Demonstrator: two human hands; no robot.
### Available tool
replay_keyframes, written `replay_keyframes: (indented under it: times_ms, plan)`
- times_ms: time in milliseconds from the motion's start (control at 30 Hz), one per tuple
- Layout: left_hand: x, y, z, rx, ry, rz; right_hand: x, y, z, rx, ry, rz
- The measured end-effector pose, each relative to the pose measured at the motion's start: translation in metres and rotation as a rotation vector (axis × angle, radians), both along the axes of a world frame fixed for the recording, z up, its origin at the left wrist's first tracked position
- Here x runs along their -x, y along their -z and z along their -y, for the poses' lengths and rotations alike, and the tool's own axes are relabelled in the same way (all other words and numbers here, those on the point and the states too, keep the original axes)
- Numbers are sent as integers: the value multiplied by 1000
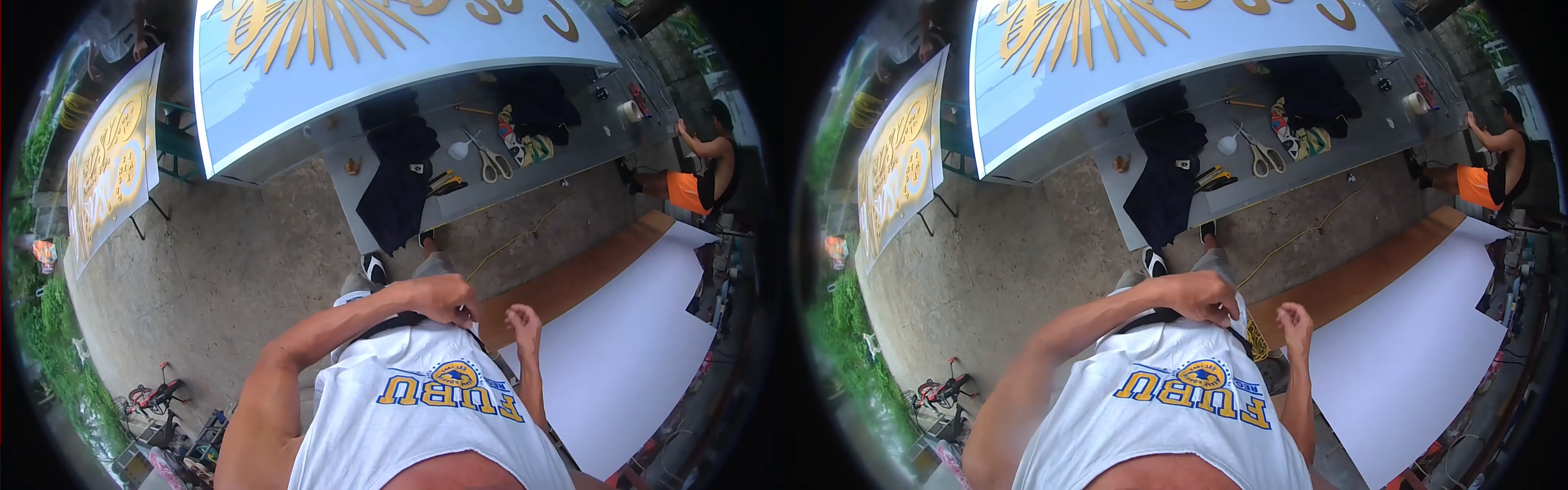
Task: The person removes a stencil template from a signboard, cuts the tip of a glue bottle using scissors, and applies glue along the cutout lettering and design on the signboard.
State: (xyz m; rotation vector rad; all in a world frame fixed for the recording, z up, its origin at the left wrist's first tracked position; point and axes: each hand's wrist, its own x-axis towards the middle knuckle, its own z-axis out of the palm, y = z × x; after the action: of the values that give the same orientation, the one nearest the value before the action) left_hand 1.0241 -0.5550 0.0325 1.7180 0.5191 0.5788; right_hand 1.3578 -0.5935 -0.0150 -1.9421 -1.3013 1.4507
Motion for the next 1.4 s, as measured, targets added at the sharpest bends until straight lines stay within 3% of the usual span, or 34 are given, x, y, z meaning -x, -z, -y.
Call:
replay_keyframes:
  times_ms: [200,333,533,700,867,1067,1133,1167,1233,1400]
  plan:
    - [77,21,-6,448,-671,-105,122,32,-217,-334,-213,-240]
    - [80,11,-10,636,-974,-195,180,89,-283,-413,-353,-236]
    - [46,0,-9,766,-1139,-37,214,131,-313,-464,-523,-8]
    - [41,-1,-9,797,-1231,21,218,132,-317,-514,-500,-83]
    - [63,6,-10,741,-1228,9,214,121,-314,-527,-540,-10]
    - [113,-17,-31,422,-1341,-83,202,59,-308,-436,-546,-87]
    - [129,-20,-40,292,-1375,-127,198,49,-309,-419,-408,-417]
    - [136,-24,-44,291,-1398,-131,194,43,-312,-410,-409,-459]
    - [148,-34,-57,57,-1451,-184,200,7,-318,-350,-387,-589]
    - [172,-67,-100,-251,-1545,-359,210,-39,-358,-408,-375,-631]
